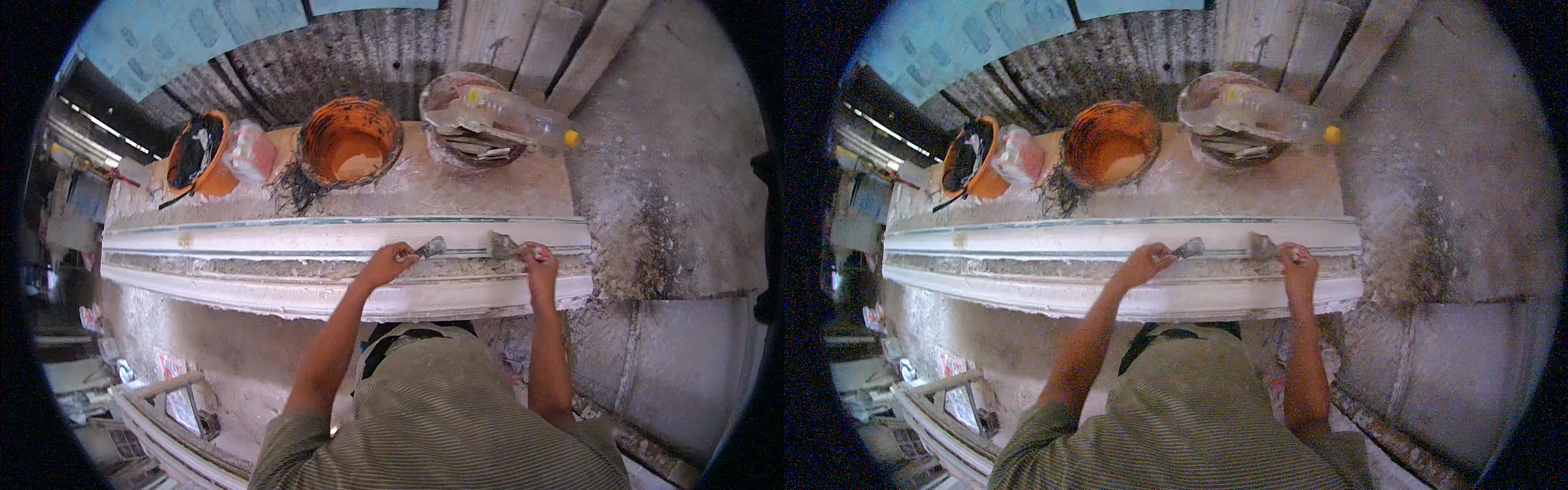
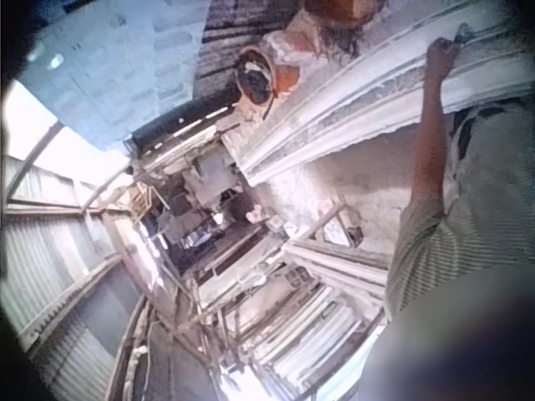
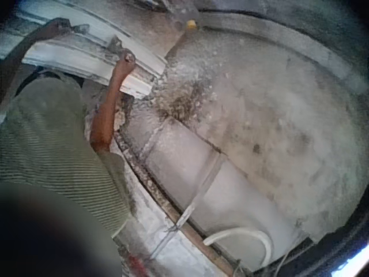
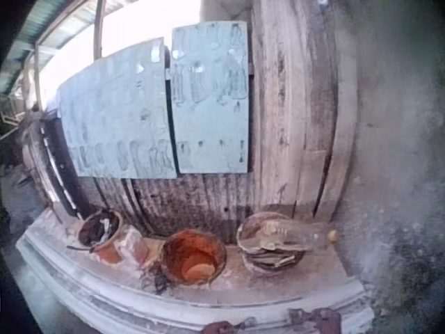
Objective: The person applies a white adhesive along the grooves of long white moldings using a small brush. They repeatedly dip the brush into a container and spread the glue along the length of the pieces, then place a green strip into the glued groove.
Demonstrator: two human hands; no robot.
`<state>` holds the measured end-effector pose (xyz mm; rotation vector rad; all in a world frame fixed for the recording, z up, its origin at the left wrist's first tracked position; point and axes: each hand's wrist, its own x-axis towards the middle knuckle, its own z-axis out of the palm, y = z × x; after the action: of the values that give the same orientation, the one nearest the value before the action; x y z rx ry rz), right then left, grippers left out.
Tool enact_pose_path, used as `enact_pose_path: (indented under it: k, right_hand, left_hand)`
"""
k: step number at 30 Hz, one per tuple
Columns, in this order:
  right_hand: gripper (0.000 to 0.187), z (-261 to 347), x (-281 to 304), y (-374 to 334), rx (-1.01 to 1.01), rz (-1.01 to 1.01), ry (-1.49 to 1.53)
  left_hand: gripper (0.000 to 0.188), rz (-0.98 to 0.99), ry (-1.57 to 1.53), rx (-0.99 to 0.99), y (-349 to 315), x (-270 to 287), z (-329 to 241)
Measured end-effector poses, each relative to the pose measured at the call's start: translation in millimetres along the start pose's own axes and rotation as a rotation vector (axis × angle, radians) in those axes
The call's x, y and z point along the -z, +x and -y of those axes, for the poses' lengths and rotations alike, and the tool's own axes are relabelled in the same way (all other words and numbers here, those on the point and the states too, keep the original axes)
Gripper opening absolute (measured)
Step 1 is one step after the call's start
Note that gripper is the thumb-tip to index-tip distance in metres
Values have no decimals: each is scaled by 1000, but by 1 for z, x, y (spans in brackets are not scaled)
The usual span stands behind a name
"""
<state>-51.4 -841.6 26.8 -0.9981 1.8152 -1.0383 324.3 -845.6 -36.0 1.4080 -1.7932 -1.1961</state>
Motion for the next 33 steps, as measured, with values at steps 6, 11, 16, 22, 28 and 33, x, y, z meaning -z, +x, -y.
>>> enact_pose_path:
  k: [6,11,16,22,28,33]
  right_hand:
    - [57,5,-82,29,96,259,188]
    - [70,8,-124,-35,-248,637,221]
    - [70,-44,-79,-29,-146,438,-19]
    - [44,-97,100,16,-46,-240,-274]
    - [30,-88,238,44,-45,-586,-517]
    - [24,-85,258,96,26,-380,-715]
  left_hand:
    - [46,-99,-698,413,-42,-27,-32]
    - [52,-29,-671,375,-23,-39,-83]
    - [53,68,-188,93,8,-54,-106]
    - [85,81,522,81,42,-75,-49]
    - [104,261,827,265,54,-92,-28]
    - [107,327,836,302,58,-87,-40]
